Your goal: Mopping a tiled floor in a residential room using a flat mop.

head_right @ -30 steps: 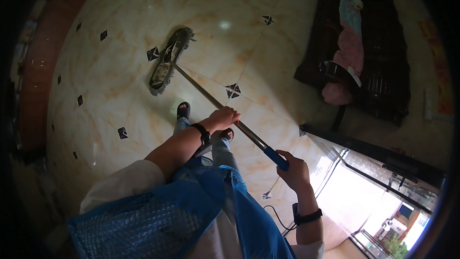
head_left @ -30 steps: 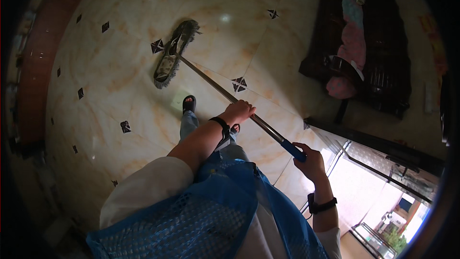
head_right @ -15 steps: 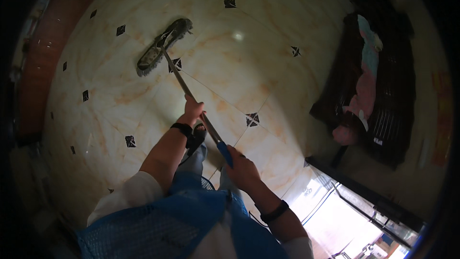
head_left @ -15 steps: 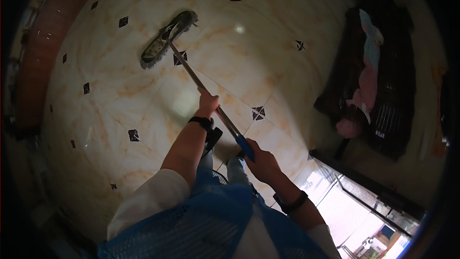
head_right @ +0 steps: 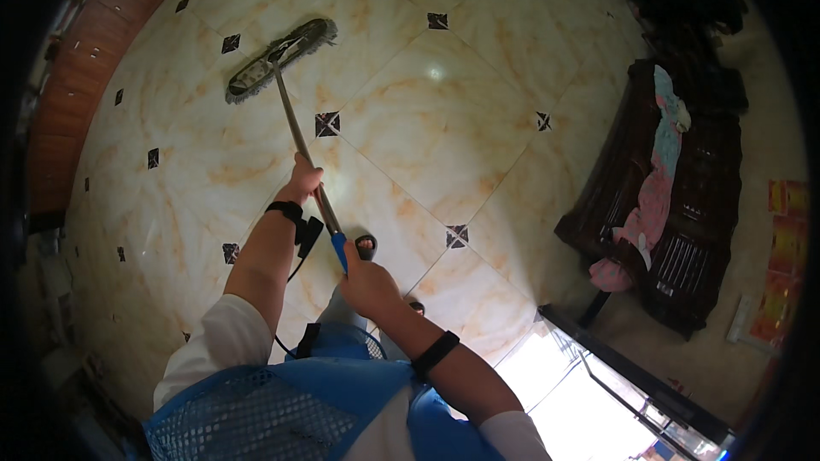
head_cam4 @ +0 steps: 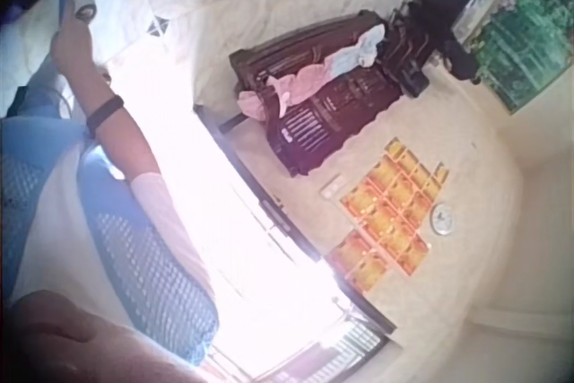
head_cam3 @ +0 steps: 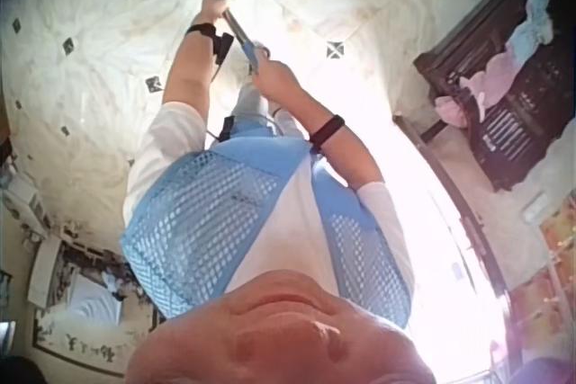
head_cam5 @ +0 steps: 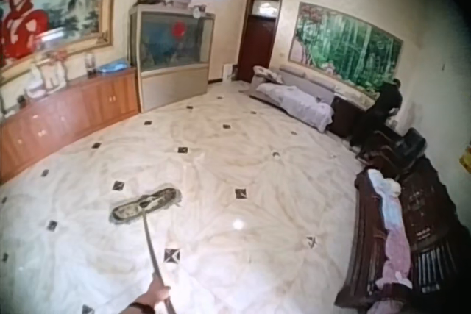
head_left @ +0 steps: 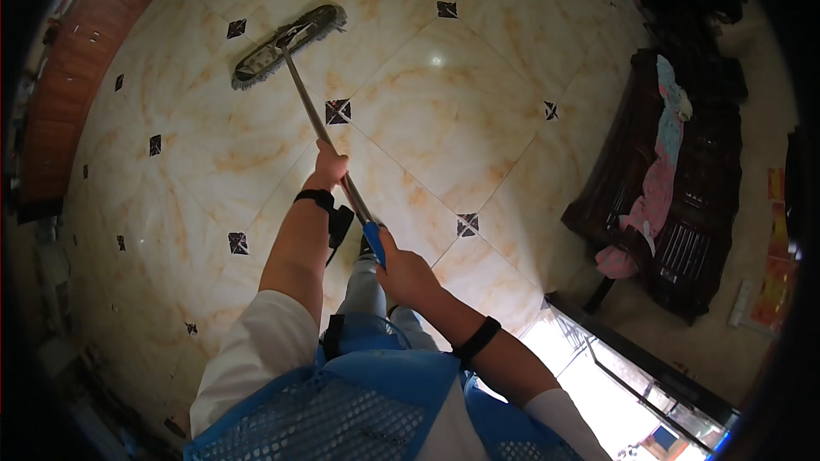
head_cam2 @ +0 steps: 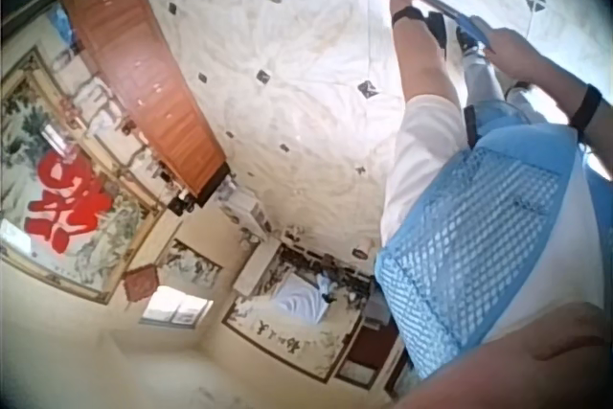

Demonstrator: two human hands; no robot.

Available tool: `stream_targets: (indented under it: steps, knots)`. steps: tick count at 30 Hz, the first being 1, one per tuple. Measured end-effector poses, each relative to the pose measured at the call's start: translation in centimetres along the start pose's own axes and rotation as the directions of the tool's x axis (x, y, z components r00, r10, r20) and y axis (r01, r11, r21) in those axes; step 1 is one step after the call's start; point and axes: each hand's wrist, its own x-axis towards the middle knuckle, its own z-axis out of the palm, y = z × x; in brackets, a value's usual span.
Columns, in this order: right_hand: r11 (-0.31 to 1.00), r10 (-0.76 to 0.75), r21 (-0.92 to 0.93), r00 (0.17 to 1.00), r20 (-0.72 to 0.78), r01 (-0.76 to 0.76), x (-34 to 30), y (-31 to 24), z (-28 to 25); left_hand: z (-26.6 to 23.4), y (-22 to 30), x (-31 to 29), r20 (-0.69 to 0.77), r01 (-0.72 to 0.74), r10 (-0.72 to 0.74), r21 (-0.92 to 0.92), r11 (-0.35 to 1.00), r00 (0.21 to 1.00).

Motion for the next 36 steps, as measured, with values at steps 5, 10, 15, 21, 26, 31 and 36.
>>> stream_targets:
  steps: [5,10,15,21,26,31,36]
  knots:
    - [0.999,0.048,-0.008,0.999,0.015,-0.048,-4.3,2.2,0.3,2.7,0.6,-4.6,0.055,0.067,-0.067,0.010,0.998,0.996]
    - [0.999,0.033,-0.011,0.999,-0.014,-0.033,-11.1,5.3,2.2,5.3,-0.8,-10.7,0.136,0.139,-0.135,-0.024,0.990,0.982]
    - [0.994,0.081,-0.070,0.997,-0.002,-0.080,-20.4,9.1,5.1,8.3,-2.3,-21.6,0.192,0.127,-0.088,-0.202,0.971,0.977]
    - [0.979,0.174,-0.110,0.985,0.001,-0.173,-31.3,14.2,8.9,13.8,-6.7,-31.8,0.366,0.127,-0.073,-0.126,0.984,0.928]
    - [0.977,0.148,-0.153,0.989,-0.019,-0.149,-40.5,18.1,12.0,19.8,-12.2,-39.2,0.434,0.161,-0.102,-0.101,0.982,0.895]
    - [0.938,0.217,-0.260,0.973,-0.075,-0.229,-49.2,20.8,14.0,23.0,-12.5,-47.4,0.645,0.109,-0.197,0.173,0.979,0.738]
    - [0.920,0.159,-0.332,0.974,-0.163,-0.206,-53.6,21.5,13.2,22.9,-10.5,-52.1,0.740,0.025,-0.194,0.232,0.972,0.644]
